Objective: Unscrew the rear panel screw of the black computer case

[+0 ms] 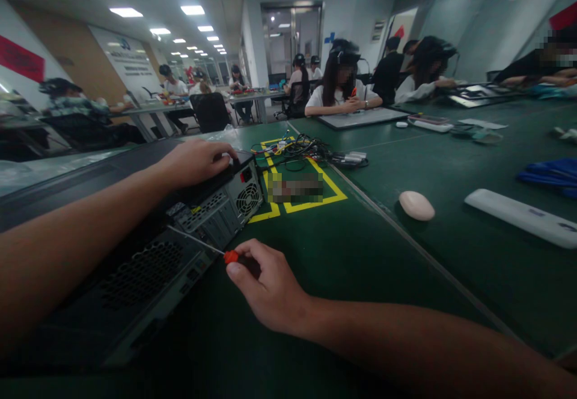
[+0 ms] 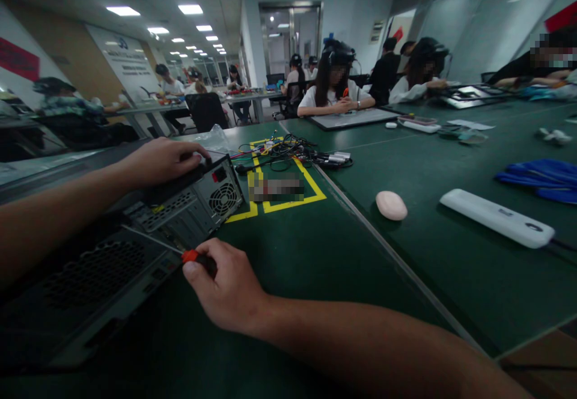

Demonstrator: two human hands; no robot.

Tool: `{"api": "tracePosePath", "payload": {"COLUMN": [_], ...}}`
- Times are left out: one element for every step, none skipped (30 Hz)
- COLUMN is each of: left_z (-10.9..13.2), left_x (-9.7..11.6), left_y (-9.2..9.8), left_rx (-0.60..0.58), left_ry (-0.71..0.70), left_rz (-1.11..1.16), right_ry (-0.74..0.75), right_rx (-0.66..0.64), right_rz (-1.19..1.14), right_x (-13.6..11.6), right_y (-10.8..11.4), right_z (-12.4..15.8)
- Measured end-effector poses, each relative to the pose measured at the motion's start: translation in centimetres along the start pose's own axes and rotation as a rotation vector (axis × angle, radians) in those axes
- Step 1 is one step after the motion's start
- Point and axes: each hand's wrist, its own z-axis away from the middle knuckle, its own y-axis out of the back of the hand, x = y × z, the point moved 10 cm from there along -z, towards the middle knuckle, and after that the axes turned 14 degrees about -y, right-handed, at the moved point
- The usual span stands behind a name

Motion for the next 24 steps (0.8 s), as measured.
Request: {"api": "tracePosePath", "payload": {"left_z": [-0.01, -0.03, -0.04, -0.05, -0.06, -0.07, -0.08, -0.09, -0.10, -0.09, -0.09, -0.08, -0.06, -0.05, -0.04, -0.03, -0.02, 0.00, 0.02, 0.05, 0.08, 0.11, 0.14, 0.17], "left_x": [-0.02, -0.05, -0.11, -0.17, -0.25, -0.31, -0.34, -0.35, -0.35, -0.33, -0.31, -0.26, -0.22, -0.15, -0.07, 0.00, 0.07, 0.14, 0.20, 0.27, 0.35, 0.44, 0.54, 0.63], "left_y": [0.02, -0.01, -0.07, -0.17, -0.26, -0.34, -0.36, -0.36, -0.32, -0.28, -0.24, -0.20, -0.17, -0.16, -0.14, -0.12, -0.08, -0.02, 0.04, 0.11, 0.19, 0.26, 0.33, 0.39], "left_rx": [0.006, 0.008, 0.007, 0.002, -0.003, -0.007, -0.007, -0.006, -0.004, -0.001, 0.000, 0.000, -0.003, -0.007, -0.010, -0.013, -0.012, -0.009, -0.006, -0.002, 0.001, 0.002, 0.002, 0.002], "left_ry": [-0.001, -0.001, 0.002, 0.004, 0.007, 0.009, 0.009, 0.007, 0.005, 0.004, 0.005, 0.005, 0.007, 0.009, 0.009, 0.009, 0.009, 0.009, 0.010, 0.010, 0.010, 0.008, 0.006, 0.005], "left_rz": [-0.004, -0.005, -0.001, 0.004, 0.006, 0.006, 0.001, -0.004, -0.007, -0.008, -0.007, -0.004, -0.001, 0.002, 0.007, 0.012, 0.016, 0.021, 0.025, 0.026, 0.026, 0.027, 0.028, 0.029], "right_ry": [0.009, 0.019, 0.029, 0.036, 0.040, 0.040, 0.034, 0.023, 0.008, -0.008, -0.022, -0.032, -0.038, -0.039, -0.038, -0.035, -0.033, -0.032, -0.031, -0.027, -0.024, -0.021, -0.019, -0.019], "right_rx": [0.002, 0.005, 0.008, 0.010, 0.011, 0.009, 0.007, 0.004, 0.003, 0.005, 0.008, 0.012, 0.018, 0.022, 0.024, 0.027, 0.028, 0.026, 0.024, 0.022, 0.021, 0.018, 0.016, 0.016], "right_rz": [0.007, 0.014, 0.021, 0.026, 0.027, 0.022, 0.014, 0.004, -0.003, -0.004, 0.001, 0.009, 0.016, 0.018, 0.016, 0.009, 0.003, -0.001, -0.004, -0.006, -0.006, -0.005, -0.003, -0.003], "right_x": [-0.09, -0.19, -0.26, -0.31, -0.32, -0.30, -0.24, -0.14, -0.02, 0.10, 0.20, 0.27, 0.30, 0.32, 0.34, 0.36, 0.40, 0.45, 0.48, 0.49, 0.49, 0.47, 0.44, 0.41], "right_y": [0.02, 0.05, 0.06, 0.07, 0.06, 0.05, 0.03, 0.03, 0.03, 0.04, 0.06, 0.08, 0.10, 0.11, 0.10, 0.11, 0.10, 0.06, 0.03, 0.00, -0.02, -0.03, -0.03, -0.01], "right_z": [0.01, 0.03, 0.03, 0.03, 0.03, 0.01, -0.01, -0.04, -0.07, -0.09, -0.11, -0.13, -0.14, -0.16, -0.18, -0.21, -0.25, -0.29, -0.32, -0.34, -0.35, -0.34, -0.33, -0.32]}}
